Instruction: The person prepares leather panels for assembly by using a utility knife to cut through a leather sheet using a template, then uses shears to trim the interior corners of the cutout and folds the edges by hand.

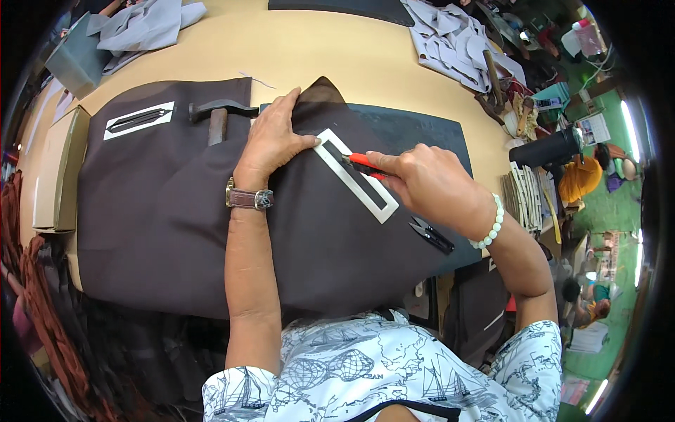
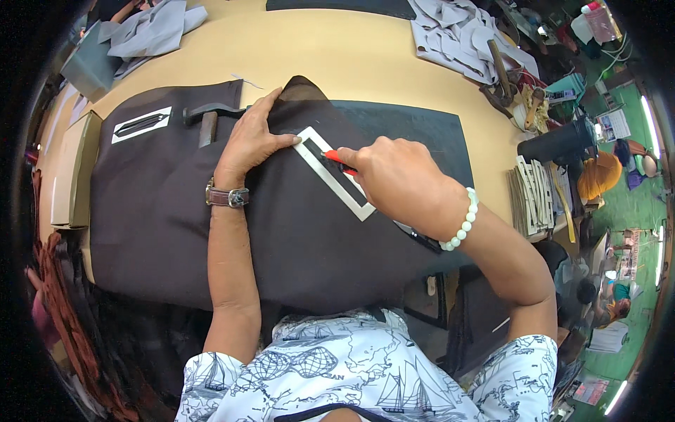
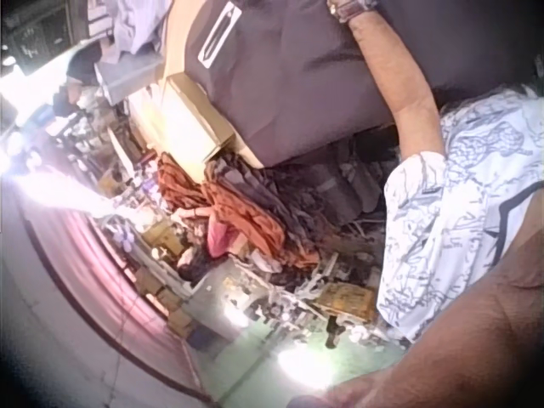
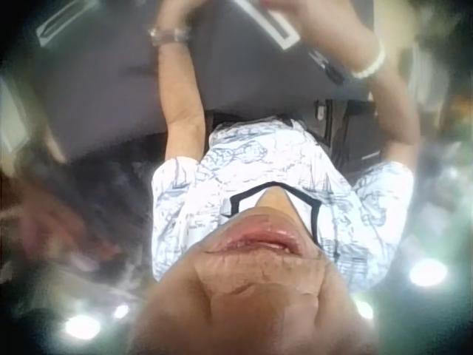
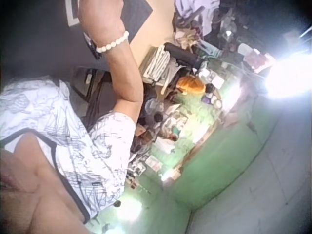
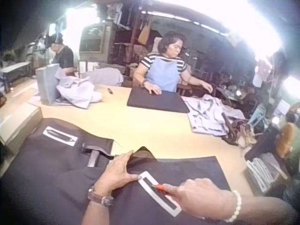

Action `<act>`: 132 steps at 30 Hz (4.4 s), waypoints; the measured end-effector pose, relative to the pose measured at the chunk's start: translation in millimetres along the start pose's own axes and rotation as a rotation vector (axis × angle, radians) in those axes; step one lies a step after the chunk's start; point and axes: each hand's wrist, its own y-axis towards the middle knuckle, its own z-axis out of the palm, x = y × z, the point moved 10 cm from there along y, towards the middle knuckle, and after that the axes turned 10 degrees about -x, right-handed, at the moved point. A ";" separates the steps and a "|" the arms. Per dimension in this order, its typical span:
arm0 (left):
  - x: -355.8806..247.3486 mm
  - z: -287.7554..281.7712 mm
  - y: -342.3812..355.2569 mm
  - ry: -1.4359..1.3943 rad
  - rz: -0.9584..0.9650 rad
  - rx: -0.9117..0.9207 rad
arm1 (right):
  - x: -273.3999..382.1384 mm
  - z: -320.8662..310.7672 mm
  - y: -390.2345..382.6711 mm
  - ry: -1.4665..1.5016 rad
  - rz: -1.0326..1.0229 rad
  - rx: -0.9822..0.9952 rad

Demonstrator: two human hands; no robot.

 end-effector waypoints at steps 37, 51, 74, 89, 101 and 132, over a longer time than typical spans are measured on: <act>-0.7 -67.1 -23.9 0.416 -0.158 -0.002 | -185.3 38.0 -101.6 0.192 0.544 -0.843; 30.9 -24.9 -82.3 -0.681 -0.652 0.073 | -93.8 50.5 -151.3 0.541 0.510 -0.331; -10.2 -12.2 -140.1 -0.794 -0.679 -0.368 | -63.5 52.9 -112.6 1.620 0.652 -0.706; -27.6 16.7 -153.4 -1.106 -0.698 -0.362 | 4.2 47.6 -105.9 1.503 0.441 -0.391; -45.1 12.2 -158.6 -1.140 -0.660 -0.325 | 8.1 107.3 -100.4 1.682 0.690 -0.146; -56.6 4.0 -163.7 -1.006 -0.557 -0.368 | 13.5 92.8 -103.7 1.612 0.615 -0.241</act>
